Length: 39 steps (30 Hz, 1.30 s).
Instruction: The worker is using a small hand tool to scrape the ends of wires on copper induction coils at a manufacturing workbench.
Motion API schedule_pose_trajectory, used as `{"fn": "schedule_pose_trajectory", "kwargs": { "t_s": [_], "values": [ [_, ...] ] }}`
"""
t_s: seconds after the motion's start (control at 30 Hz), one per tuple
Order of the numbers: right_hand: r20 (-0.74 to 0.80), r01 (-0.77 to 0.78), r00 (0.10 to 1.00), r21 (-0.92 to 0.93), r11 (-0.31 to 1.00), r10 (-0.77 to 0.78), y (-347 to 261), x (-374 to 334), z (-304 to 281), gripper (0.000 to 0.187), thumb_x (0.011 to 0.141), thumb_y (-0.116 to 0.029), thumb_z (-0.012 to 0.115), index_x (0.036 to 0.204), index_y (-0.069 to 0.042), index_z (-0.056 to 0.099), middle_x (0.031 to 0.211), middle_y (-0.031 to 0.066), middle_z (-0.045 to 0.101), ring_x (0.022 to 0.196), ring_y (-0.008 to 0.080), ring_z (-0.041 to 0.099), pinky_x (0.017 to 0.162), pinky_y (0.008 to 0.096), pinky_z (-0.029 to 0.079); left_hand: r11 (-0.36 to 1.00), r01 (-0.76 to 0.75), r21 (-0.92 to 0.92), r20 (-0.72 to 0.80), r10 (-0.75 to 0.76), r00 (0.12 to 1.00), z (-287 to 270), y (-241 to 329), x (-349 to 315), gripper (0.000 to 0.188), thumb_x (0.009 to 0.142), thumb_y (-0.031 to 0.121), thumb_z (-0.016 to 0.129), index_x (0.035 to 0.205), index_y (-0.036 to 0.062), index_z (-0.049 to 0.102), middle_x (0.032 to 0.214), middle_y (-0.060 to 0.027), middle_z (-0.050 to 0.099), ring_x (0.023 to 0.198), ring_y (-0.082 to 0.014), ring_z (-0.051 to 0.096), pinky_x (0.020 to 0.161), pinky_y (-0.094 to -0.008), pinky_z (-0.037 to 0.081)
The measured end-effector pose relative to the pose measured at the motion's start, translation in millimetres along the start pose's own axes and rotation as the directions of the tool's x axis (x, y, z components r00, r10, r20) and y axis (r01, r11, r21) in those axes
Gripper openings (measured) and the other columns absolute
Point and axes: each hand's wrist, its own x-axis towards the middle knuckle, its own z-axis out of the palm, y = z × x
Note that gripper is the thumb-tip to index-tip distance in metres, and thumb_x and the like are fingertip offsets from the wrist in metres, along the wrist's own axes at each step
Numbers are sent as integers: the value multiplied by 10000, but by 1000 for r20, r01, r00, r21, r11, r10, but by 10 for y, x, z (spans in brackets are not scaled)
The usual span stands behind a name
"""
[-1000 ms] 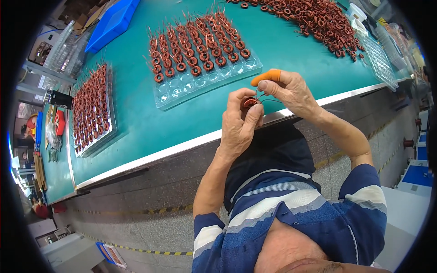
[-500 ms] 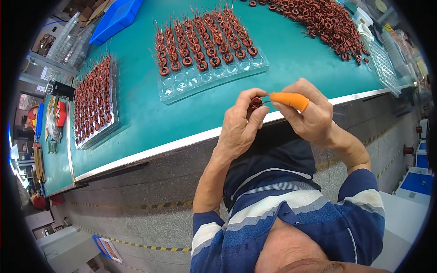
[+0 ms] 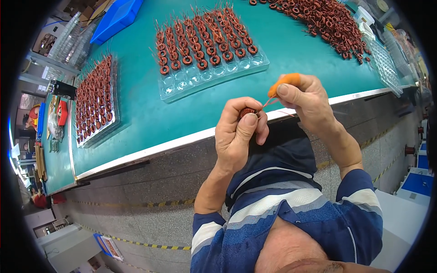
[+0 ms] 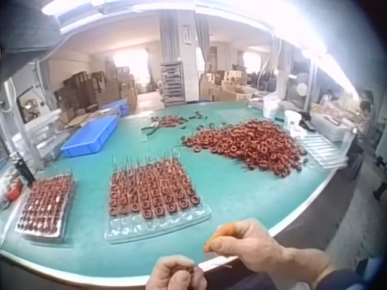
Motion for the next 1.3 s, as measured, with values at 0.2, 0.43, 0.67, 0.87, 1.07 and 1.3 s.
{"fn": "schedule_pose_trajectory", "kwargs": {
  "t_s": [0.2, 0.43, 0.67, 0.87, 1.07, 1.3],
  "values": [
    [-47, 170, 985, 54, 984, -167, 181, 54, -12, 377, 916, -294, 634, 1136, 12, 611, 870, 29, 615, 708, 60, 532, 608, 174, 422, 980, 36, 197, -35, -29, 999, -79, 16, 33, 289, 996, 157, 478, 1235, 8, 414, 768, -48, 507, 633, -94, 481, 576, -211, 405],
    [75, 141, 989, -161, 977, -131, 255, -89, 65, 255, 882, -140, 674, 1080, 18, 642, 916, 61, 670, 808, 102, 635, 716, 233, 517, 953, 48, 298, -24, -43, 999, -80, -8, 58, 290, 976, 132, 522, 1222, -5, 452, 817, -54, 555, 646, -87, 518, 590, -207, 435],
    [-55, -52, 997, -133, 990, 45, 48, -127, 112, 275, 953, -232, 578, 911, 16, 688, 648, 33, 622, 523, 81, 570, 458, 197, 428, 868, -54, 494, -51, 91, 995, -79, -38, -73, 236, 968, 98, 520, 1178, -2, 481, 775, -48, 572, 610, -94, 536, 563, -228, 454],
    [-104, 79, 991, -16, 997, -80, 201, 27, 208, 311, 902, -276, 662, 943, 32, 651, 678, 10, 584, 534, 47, 499, 450, 188, 396, 976, -5, 217, -82, 24, 996, -173, -61, -58, 271, 985, 123, 488, 1209, -11, 415, 779, -68, 537, 610, -124, 530, 585, -247, 462],
    [-30, -20, 999, 24, 1000, 20, 216, 52, 100, 319, 856, -294, 719, 888, 10, 628, 613, -9, 535, 496, 41, 461, 422, 187, 363, 813, 186, 552, -33, -201, 979, -304, -2, -72, 369, 991, 326, 490, 1163, 0, 493, 789, -75, 552, 652, -137, 533, 618, -250, 449],
    [9, -23, 1000, -18, 1000, 23, 303, 91, 83, 257, 896, -263, 666, 859, -14, 613, 569, -20, 489, 450, 39, 416, 394, 187, 324, 522, -28, 852, 90, -95, 991, -270, 50, -80, 374, 996, 310, 484, 1185, -13, 494, 798, -54, 569, 621, -93, 504, 565, -238, 427]
  ]
}}
